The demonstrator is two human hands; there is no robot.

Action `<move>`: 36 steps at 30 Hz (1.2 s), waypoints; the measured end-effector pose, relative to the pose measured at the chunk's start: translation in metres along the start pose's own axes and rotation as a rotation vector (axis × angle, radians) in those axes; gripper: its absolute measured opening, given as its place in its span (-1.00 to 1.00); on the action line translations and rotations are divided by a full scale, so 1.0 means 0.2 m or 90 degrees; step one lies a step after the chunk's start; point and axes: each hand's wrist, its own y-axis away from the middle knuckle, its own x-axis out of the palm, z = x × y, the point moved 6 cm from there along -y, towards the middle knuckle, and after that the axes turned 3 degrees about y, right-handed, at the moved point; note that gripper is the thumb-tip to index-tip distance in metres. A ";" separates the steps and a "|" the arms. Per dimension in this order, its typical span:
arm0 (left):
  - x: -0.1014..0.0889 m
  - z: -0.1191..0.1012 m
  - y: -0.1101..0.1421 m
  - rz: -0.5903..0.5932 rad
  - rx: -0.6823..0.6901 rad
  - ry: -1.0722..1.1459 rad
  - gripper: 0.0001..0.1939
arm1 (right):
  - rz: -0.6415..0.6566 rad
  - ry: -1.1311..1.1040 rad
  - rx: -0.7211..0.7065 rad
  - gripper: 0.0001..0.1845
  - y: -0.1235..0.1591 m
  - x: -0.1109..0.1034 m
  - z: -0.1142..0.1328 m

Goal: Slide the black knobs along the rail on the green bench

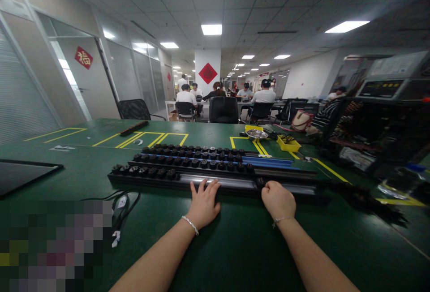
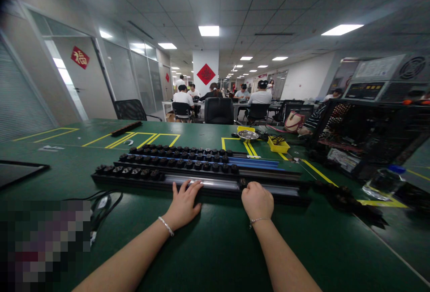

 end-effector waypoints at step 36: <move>-0.01 -0.01 0.00 0.018 -0.012 -0.014 -0.41 | -0.002 -0.015 0.052 -0.55 -0.02 0.02 -0.02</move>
